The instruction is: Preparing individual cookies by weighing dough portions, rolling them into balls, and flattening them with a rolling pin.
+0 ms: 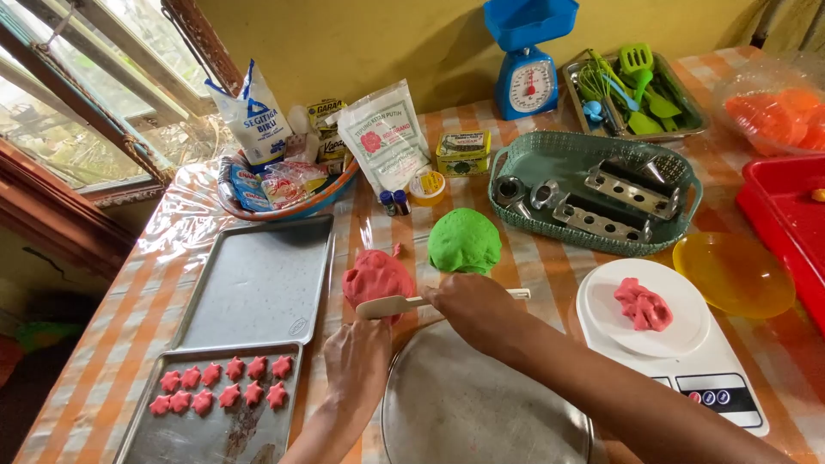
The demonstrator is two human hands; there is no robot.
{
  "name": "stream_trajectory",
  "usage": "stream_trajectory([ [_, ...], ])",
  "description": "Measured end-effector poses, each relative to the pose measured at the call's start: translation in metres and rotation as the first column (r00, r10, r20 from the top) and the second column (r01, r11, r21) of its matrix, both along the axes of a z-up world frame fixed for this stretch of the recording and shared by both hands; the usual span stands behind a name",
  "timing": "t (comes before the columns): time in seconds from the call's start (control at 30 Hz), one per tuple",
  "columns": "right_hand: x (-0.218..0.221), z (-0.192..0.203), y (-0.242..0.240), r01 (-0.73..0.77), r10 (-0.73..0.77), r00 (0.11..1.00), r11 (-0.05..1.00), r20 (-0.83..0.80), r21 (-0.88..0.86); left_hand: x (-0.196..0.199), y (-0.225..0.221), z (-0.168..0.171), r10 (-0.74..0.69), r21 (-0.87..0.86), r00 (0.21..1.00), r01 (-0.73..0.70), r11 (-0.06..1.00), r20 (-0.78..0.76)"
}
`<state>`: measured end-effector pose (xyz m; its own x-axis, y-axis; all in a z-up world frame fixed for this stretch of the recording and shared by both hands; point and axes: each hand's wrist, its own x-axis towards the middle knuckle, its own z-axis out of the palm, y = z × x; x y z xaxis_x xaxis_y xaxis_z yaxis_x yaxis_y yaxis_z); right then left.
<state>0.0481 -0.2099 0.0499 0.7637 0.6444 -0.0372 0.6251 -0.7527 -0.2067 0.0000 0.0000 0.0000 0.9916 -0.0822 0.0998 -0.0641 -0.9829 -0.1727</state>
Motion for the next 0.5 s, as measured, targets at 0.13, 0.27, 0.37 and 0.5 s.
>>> stream_trajectory([
  [0.13,0.001,-0.015,0.009,-0.006,0.004,0.997,1.000,0.076,0.029,0.002,-0.005,0.014,0.110,-0.093,0.989,-0.119,0.988,-0.093],
  [0.27,0.010,-0.046,0.010,-0.089,0.081,0.985,0.995,0.150,0.047,0.000,-0.002,0.016,0.078,-0.093,0.990,-0.089,0.992,-0.115],
  [0.37,0.009,-0.056,0.012,-0.095,0.085,0.989,0.992,0.117,0.083,-0.001,-0.004,0.014,0.068,-0.026,0.988,-0.072,0.997,-0.137],
  [0.5,0.014,-0.066,0.009,-0.125,0.119,0.982,0.991,0.148,0.037,-0.009,-0.007,0.042,0.064,-0.117,0.986,-0.083,0.990,-0.155],
])
